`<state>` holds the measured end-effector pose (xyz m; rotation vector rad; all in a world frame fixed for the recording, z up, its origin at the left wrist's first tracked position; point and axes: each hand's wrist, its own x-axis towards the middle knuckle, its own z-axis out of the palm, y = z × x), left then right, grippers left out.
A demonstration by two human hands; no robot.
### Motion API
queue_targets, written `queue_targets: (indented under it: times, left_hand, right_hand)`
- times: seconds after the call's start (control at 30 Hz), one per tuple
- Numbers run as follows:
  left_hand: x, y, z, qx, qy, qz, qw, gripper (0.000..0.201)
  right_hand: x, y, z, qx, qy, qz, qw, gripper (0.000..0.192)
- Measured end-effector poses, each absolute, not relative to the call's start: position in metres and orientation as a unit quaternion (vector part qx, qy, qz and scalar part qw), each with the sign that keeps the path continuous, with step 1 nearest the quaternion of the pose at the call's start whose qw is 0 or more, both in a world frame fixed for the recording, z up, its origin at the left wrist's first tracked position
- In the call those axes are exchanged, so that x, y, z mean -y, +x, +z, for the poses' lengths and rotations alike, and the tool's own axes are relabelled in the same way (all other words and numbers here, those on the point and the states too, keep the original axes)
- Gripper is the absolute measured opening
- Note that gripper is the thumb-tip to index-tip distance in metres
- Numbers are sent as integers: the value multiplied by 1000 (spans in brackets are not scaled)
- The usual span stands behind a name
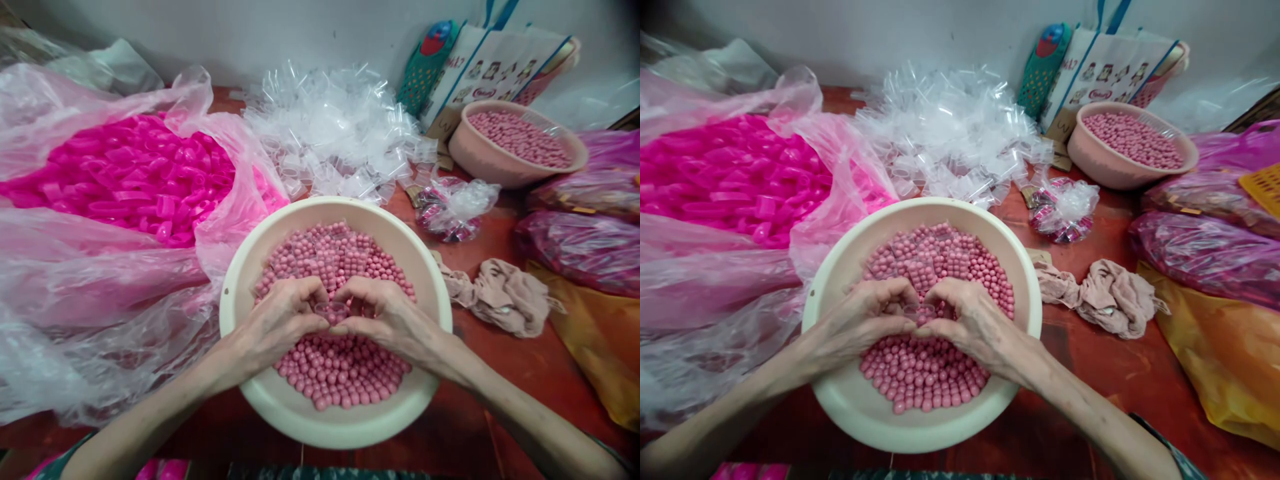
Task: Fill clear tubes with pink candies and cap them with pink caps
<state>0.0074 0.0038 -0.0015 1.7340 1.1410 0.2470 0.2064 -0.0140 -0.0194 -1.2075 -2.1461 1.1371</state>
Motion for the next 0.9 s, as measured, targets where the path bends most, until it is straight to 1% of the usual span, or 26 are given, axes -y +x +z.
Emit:
queue_targets:
  times: [0.1, 0.17, 0.2, 0.27, 0.37, 0.4, 0.47, 0.57, 0.63, 0.73, 0.8, 0.83, 0.9]
  left_hand:
    - [-1, 5, -3, -458, 730, 95, 498, 3]
    - [5, -2, -8, -459, 758, 81, 456, 6]
    - [8, -6, -11, -455, 777, 68, 429, 7]
    - [16, -14, -17, -426, 820, 42, 380, 11]
    - [24, -18, -22, -338, 872, 22, 354, 17]
    - [25, -17, -22, -315, 880, 22, 355, 19]
    - [25, -14, -22, -294, 883, 22, 366, 21]
    - [22, -10, -23, -303, 871, 23, 387, 20]
    - [18, -8, -25, -322, 854, 28, 408, 17]
    - [10, -5, -27, -376, 810, 37, 449, 12]
    - [4, -1, -23, -412, 770, 54, 484, 9]
    - [2, 1, -19, -426, 746, 65, 507, 8]
    - [-2, 3, -10, -450, 693, 90, 556, 15]
  right_hand:
    - [15, 207, -25, 787, -428, 398, 199, 5]
    - [17, 216, -24, 815, -437, 338, 178, 5]
    - [20, 222, -23, 831, -441, 297, 164, 6]
    - [32, 228, -21, 859, -450, 206, 129, 17]
    - [61, 220, -17, 879, -466, 72, 70, 30]
    - [69, 214, -16, 889, -451, 45, 58, 33]
    - [80, 203, -15, 914, -401, 37, 51, 36]
    - [76, 196, -15, 931, -342, 99, 72, 32]
    - [64, 197, -19, 916, -340, 192, 96, 30]
    - [42, 196, -25, 845, -412, 322, 114, 20]
    - [30, 195, -26, 806, -451, 367, 110, 11]
    - [25, 196, -24, 787, -468, 383, 121, 11]
    - [21, 198, -20, 745, -483, 430, 167, 10]
